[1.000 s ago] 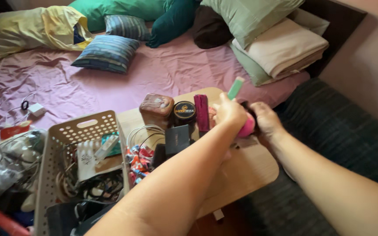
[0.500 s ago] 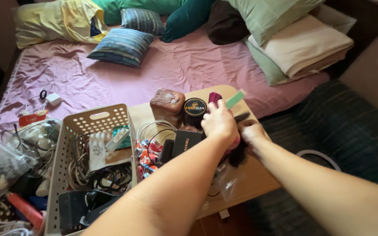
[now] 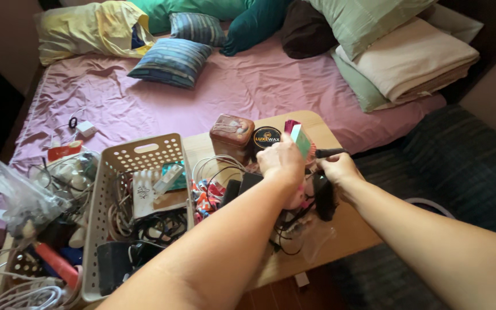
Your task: The person sorts through a plastic basket on a table, removing various items such as a small fan, a jar, a wallet, and cables, and placing them on the table. The person then wipes the inside of the basket with a patterned cloth and places the cloth inside the basket.
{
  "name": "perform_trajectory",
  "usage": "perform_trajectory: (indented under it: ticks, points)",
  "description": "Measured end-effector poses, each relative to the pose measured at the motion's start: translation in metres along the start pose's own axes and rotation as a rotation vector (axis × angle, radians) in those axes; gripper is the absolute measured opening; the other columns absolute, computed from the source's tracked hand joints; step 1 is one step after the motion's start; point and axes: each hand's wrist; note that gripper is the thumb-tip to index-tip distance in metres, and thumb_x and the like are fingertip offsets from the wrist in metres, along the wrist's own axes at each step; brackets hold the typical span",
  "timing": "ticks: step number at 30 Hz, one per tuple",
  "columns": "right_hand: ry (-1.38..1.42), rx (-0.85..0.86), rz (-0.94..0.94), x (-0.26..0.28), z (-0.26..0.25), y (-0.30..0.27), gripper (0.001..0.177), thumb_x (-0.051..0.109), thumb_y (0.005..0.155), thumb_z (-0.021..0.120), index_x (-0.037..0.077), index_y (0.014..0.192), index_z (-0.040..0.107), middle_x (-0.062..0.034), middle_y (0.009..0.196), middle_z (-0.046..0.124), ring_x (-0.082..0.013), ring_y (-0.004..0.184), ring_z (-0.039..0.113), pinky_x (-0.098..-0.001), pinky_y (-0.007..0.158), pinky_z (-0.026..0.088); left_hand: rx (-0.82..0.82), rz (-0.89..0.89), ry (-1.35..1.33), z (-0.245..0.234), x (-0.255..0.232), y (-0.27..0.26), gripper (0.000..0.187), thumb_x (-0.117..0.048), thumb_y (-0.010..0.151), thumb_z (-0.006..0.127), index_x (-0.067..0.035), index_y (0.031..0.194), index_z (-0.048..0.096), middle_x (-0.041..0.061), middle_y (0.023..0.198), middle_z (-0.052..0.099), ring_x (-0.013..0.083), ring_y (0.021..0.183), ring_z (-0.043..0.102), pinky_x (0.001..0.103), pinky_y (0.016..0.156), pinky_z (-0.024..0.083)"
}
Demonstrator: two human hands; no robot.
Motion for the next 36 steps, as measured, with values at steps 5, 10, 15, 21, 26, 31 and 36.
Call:
perform_trajectory:
  ticks: [5,10,15,21,26,31,36]
  points:
    - [-0.384,-0.157,0.042,0.022,-0.009,-0.009,0.078,0.024,0.085,0.075,0.024,0.155,0.04,-0.0213,0.112,0.069,-0.035,0.096,0.072,-0.0448,0.082,0.058,-0.065,0.015,0.137,0.006,0.017,-0.001,0.025,-0.024,0.094,0.06,-0.011,0.115,0.063,0.01,0.113,0.072,0.0282,0.109,0.069,0.044,0.087,0.052]
    - [-0.537,-0.041,-0.114,0.011,-0.021,0.01,0.033,0.019,0.087,0.062,0.011,0.116,0.076,-0.0173,0.118,0.075,-0.0329,0.109,0.071,-0.0424,0.094,0.054,-0.144,0.1,0.132,0.006,0.019,-0.017,0.029,-0.024,0.095,0.059,-0.01,0.12,0.059,0.012,0.116,0.067,0.0309,0.104,0.068,0.047,0.085,0.05]
    - [-0.571,-0.096,-0.257,0.012,-0.02,0.005,0.03,0.02,0.082,0.065,0.011,0.109,0.074,-0.0168,0.112,0.071,-0.0349,0.108,0.068,-0.0446,0.092,0.052,-0.217,0.155,0.081,-0.009,0.018,-0.028,0.032,-0.03,0.094,0.059,-0.009,0.119,0.058,0.012,0.116,0.065,0.0298,0.108,0.066,0.048,0.087,0.049]
    - [-0.317,-0.319,-1.017,0.111,0.04,-0.049,0.012,0.01,0.089,0.064,0.004,0.1,0.061,-0.0166,0.098,0.061,-0.0352,0.097,0.059,-0.0484,0.088,0.049,-0.628,-0.02,-0.069,-0.043,0.054,-0.015,0.028,-0.03,0.097,0.056,-0.008,0.114,0.058,0.013,0.111,0.065,0.0315,0.104,0.064,0.051,0.086,0.048]
    - [-0.074,0.126,-1.003,0.186,0.15,-0.134,0.02,0.006,0.085,0.064,0.004,0.105,0.065,-0.0113,0.096,0.065,-0.0227,0.085,0.066,-0.0376,0.079,0.053,-0.953,-0.405,-0.202,-0.077,0.161,-0.025,0.025,-0.02,0.088,0.055,-0.004,0.106,0.061,0.018,0.109,0.066,0.0391,0.105,0.062,0.057,0.087,0.046]
    - [0.091,0.81,-0.251,0.198,0.231,-0.195,0.031,-0.003,0.084,0.058,0.009,0.113,0.06,-0.0081,0.095,0.067,-0.0188,0.084,0.069,-0.0345,0.075,0.061,-0.258,-0.998,-0.593,-0.08,0.264,-0.039,0.057,-0.041,0.09,0.066,-0.003,0.133,0.062,0.022,0.145,0.057,0.0353,0.138,0.053,0.044,0.116,0.042]
    - [-0.019,0.889,0.039,0.179,0.264,-0.197,0.012,-0.004,0.087,0.057,-0.008,0.096,0.066,-0.0149,0.086,0.068,-0.0242,0.069,0.07,-0.0379,0.058,0.06,-0.212,-1.112,-0.504,-0.066,0.281,-0.028,0.058,-0.037,0.09,0.072,-0.003,0.134,0.06,0.024,0.151,0.045,0.0396,0.143,0.04,0.047,0.116,0.035]
Point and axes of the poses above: each hand's wrist, its own y-axis towards the middle knuckle, its own z-axis out of the palm, x = y × z
